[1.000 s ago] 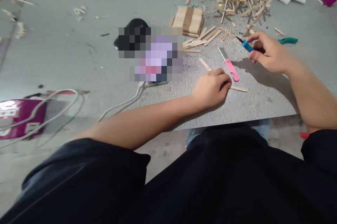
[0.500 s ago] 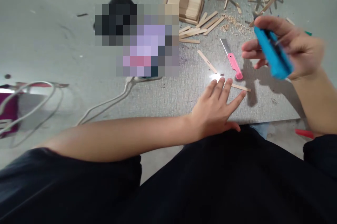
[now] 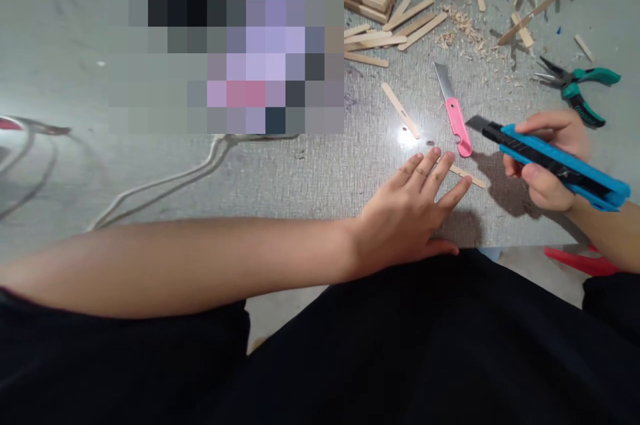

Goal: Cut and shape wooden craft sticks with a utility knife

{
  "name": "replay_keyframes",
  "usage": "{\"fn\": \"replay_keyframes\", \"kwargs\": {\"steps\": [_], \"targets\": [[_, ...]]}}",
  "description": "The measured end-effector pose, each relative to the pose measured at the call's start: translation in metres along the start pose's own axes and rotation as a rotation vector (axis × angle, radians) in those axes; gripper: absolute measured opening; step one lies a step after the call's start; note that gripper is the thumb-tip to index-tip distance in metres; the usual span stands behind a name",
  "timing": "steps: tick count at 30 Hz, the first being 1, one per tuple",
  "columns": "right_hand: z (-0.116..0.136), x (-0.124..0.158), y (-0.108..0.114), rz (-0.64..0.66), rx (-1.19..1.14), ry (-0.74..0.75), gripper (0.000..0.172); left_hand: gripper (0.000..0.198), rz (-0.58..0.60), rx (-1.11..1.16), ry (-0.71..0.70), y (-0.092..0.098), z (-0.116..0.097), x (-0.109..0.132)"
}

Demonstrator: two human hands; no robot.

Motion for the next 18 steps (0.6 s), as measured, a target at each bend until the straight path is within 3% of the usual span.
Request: {"fn": "replay_keyframes", "kwargs": {"steps": [3, 7, 13, 18], "targets": [[0.003, 0.005, -0.001, 0.087, -0.100, -0.024, 0.047, 0.125, 0.033, 0.030, 0.011, -0.002, 0.002, -0.001], [0.009, 0.006, 0.005, 0.148, 0.068, 0.013, 0.050, 0.124, 0.038, 0.050, 0.015, -0.002, 0.005, 0.001], [0.029, 0.002, -0.004, 0.221, 0.257, 0.281, 0.056, 0.122, -0.048, 0.053, -0.001, -0.001, 0.006, 0.008], [0.035, -0.001, -0.011, 0.317, 0.318, 0.313, 0.042, 0.121, -0.039, 0.050, 0.010, -0.001, 0.006, 0.008]]}}
Point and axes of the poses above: each hand's wrist, its own x-axis away from the middle knuckle, its own y-axis out of the back of the hand, z = x × y, the point moved 8 cm from there along -x, towards the middle knuckle, and after that the axes turned 2 degrees about -z, right-handed, at the moved point
